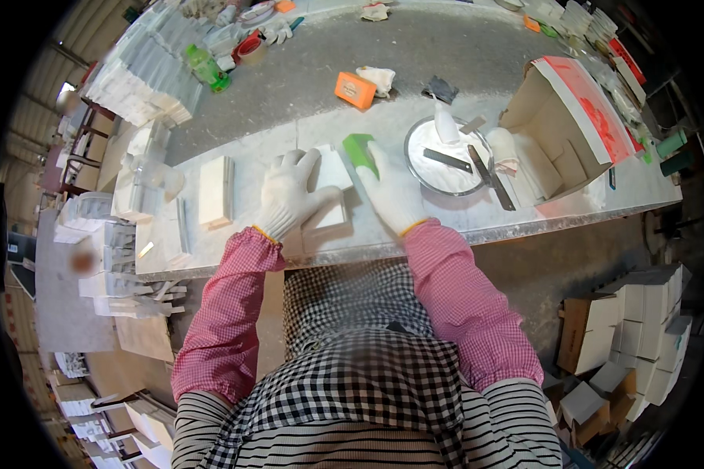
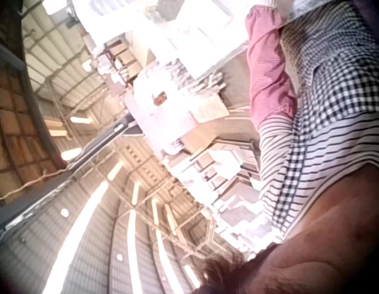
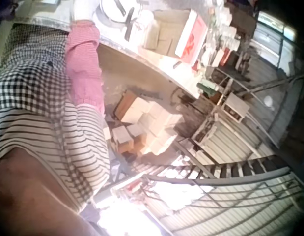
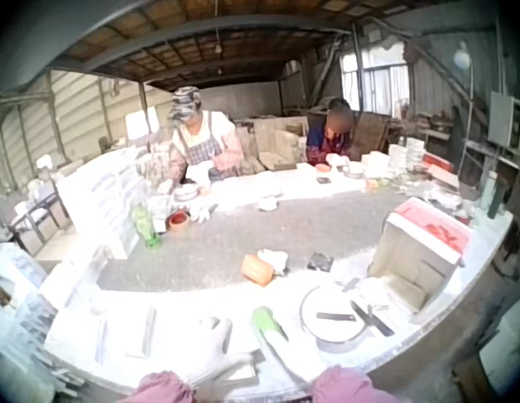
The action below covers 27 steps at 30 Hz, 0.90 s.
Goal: The person sands the edges of small rectangular blocks using a green sanding block and a metal scraper. They repeatedly pick up blocks, sand them, and place them into a cardboard box on the table.
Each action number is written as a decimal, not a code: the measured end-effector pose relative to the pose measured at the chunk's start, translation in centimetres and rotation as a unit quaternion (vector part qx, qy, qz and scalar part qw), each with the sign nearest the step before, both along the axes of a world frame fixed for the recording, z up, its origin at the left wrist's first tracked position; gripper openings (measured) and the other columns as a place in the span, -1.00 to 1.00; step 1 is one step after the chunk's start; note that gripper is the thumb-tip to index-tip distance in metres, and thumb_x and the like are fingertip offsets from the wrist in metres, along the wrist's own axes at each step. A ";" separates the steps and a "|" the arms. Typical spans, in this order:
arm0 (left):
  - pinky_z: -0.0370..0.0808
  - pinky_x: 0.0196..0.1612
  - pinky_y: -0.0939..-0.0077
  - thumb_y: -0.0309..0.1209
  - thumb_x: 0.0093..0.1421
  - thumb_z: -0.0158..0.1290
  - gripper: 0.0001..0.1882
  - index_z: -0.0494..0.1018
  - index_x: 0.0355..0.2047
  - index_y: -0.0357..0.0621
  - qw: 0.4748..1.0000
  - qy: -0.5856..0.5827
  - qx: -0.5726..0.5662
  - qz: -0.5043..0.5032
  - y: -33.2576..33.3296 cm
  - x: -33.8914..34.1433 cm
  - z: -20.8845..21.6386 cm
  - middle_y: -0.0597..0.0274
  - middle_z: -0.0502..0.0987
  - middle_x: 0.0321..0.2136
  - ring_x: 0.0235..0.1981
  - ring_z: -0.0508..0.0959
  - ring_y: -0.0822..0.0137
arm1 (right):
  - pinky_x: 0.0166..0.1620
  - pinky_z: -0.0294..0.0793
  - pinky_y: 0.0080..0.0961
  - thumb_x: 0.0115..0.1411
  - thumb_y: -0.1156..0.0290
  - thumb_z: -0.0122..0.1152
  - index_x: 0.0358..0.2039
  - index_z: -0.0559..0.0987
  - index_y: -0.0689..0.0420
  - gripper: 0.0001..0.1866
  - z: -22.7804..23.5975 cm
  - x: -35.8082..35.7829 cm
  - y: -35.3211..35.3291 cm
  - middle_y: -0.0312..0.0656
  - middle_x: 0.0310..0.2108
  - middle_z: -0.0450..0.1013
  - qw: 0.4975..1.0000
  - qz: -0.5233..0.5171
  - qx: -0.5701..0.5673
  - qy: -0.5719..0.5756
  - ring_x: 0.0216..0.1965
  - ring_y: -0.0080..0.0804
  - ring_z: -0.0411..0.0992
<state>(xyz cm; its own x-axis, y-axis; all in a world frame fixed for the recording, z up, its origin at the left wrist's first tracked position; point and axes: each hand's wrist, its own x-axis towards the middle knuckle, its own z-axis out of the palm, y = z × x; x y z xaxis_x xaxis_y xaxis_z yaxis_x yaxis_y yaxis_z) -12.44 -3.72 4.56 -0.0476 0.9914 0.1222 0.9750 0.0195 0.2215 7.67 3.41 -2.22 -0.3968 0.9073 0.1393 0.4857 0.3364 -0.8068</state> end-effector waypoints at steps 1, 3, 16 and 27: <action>0.43 0.20 0.09 0.13 0.00 0.28 -0.21 0.53 0.10 -0.20 1.000 0.001 -0.013 0.002 -0.2 0.2 0.1 -0.08 0.51 0.09 0.15 0.44 -0.12 | 0.23 0.44 -0.27 0.35 0.19 0.20 0.35 0.41 0.16 -0.39 0.4 0.3 -0.3 0.17 0.33 0.34 0.993 0.002 -0.075 0.087 0.23 0.02 0.44; 0.43 0.22 0.11 0.15 -0.06 0.30 -0.17 0.53 0.08 -0.25 1.000 -0.013 0.009 -0.007 -0.4 0.2 -0.4 -0.09 0.51 0.08 0.15 0.43 -0.10 | 0.27 0.40 -0.32 0.36 0.17 0.21 0.37 0.37 0.22 -0.34 1.6 1.0 -0.9 0.13 0.33 0.37 0.964 0.019 -0.185 0.190 0.28 -0.08 0.41; 0.45 0.12 0.14 0.15 -0.06 0.30 -0.21 0.56 -0.03 -0.29 0.999 -0.034 -0.029 -0.030 0.9 -0.6 -0.8 -0.08 0.52 -0.06 0.02 0.48 -0.08 | 0.33 0.31 -0.38 0.34 0.13 0.22 0.41 0.33 0.23 -0.28 2.3 -1.6 0.3 0.08 0.33 0.40 0.975 0.064 -0.150 0.148 0.33 -0.17 0.38; 0.42 0.17 0.16 0.13 -0.06 0.31 -0.19 0.53 0.05 -0.25 0.995 -0.040 -0.004 -0.093 1.1 -1.4 -1.5 -0.05 0.52 -0.03 0.09 0.45 -0.06 | 0.37 0.27 -0.39 0.31 0.13 0.26 0.38 0.34 0.27 -0.26 1.1 -0.5 -2.0 0.09 0.29 0.41 0.981 0.037 -0.129 0.137 0.35 -0.13 0.35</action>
